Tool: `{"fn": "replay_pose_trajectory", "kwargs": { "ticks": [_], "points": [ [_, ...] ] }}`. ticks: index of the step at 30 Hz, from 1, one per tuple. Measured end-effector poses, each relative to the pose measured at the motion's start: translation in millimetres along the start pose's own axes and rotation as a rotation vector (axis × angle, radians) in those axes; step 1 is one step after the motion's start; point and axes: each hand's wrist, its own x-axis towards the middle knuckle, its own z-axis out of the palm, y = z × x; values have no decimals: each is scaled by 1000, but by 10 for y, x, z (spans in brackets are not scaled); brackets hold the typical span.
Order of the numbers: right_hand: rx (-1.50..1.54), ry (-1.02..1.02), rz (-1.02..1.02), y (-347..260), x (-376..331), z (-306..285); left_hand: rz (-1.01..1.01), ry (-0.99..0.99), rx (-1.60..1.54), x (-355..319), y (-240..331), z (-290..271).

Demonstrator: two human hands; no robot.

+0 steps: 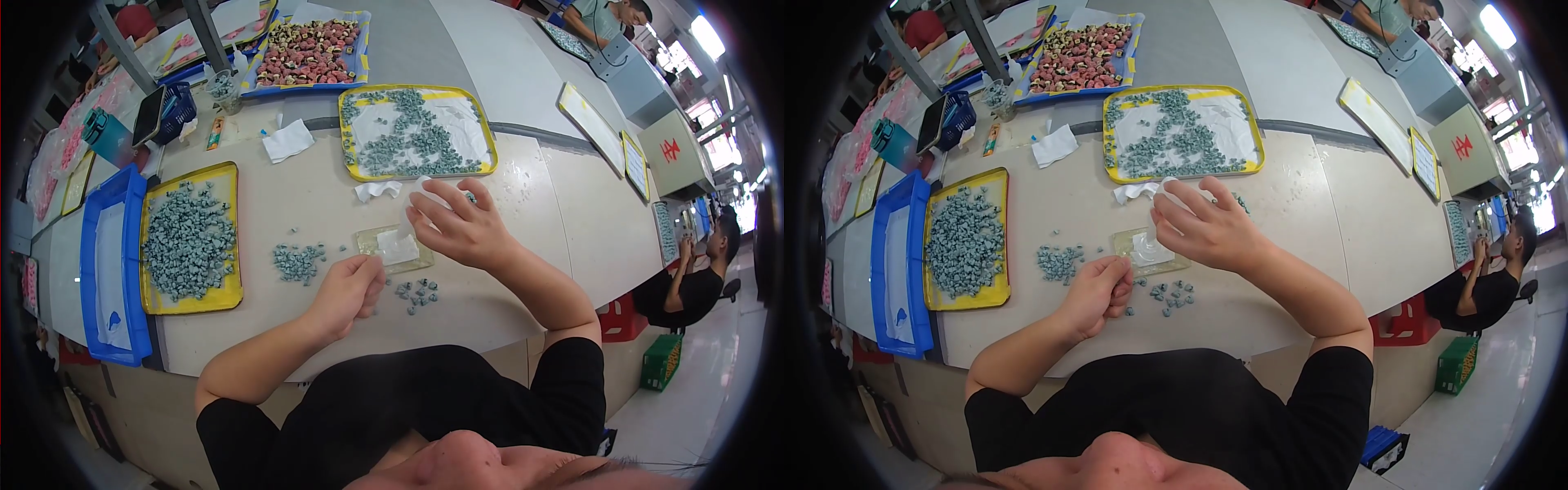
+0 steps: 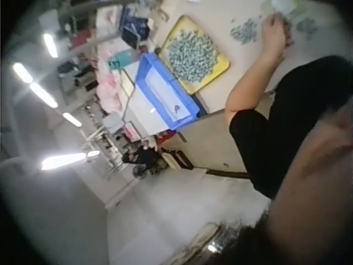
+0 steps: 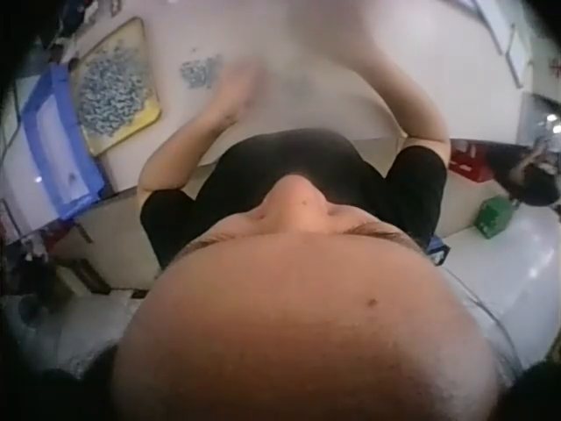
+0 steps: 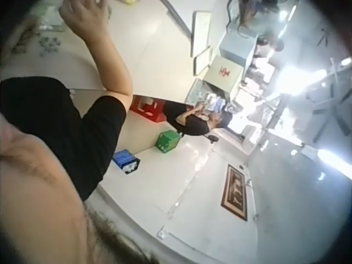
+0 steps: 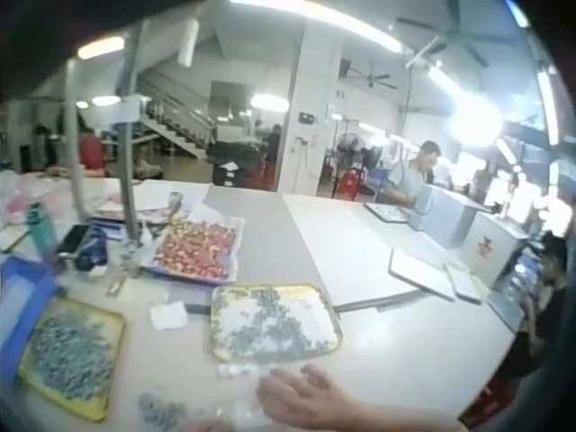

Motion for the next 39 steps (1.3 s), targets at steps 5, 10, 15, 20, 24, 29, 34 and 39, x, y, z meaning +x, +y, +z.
{"fn": "replay_pose_trajectory", "kwargs": {
  "ticks": [5, 10, 15, 20, 24, 29, 34, 39],
  "points": [
    [-32, -1, -11, 12, 11, -29, -4, -1, -6, 2, -7, -4],
    [-39, 23, 4, 0, 29, -7, -7, -7, -15, 9, 17, -32],
    [66, -64, 157, 204, 70, -57, 24, 42, -127, -64, 124, 80],
    [776, -61, 665, 253, 24, 50, 176, 65, -165, -172, 123, 288],
    [1189, -344, 957, 253, 202, -62, 256, 102, -202, -263, 71, 527],
    [1183, -351, 751, 136, 196, 41, 242, 37, -166, -326, 21, 651],
    [1215, -254, 784, 137, 233, 152, 235, 36, -122, -318, 12, 672],
    [1146, -201, 731, 257, 177, 178, 224, 2, -160, -185, -35, 685]
  ]
}}
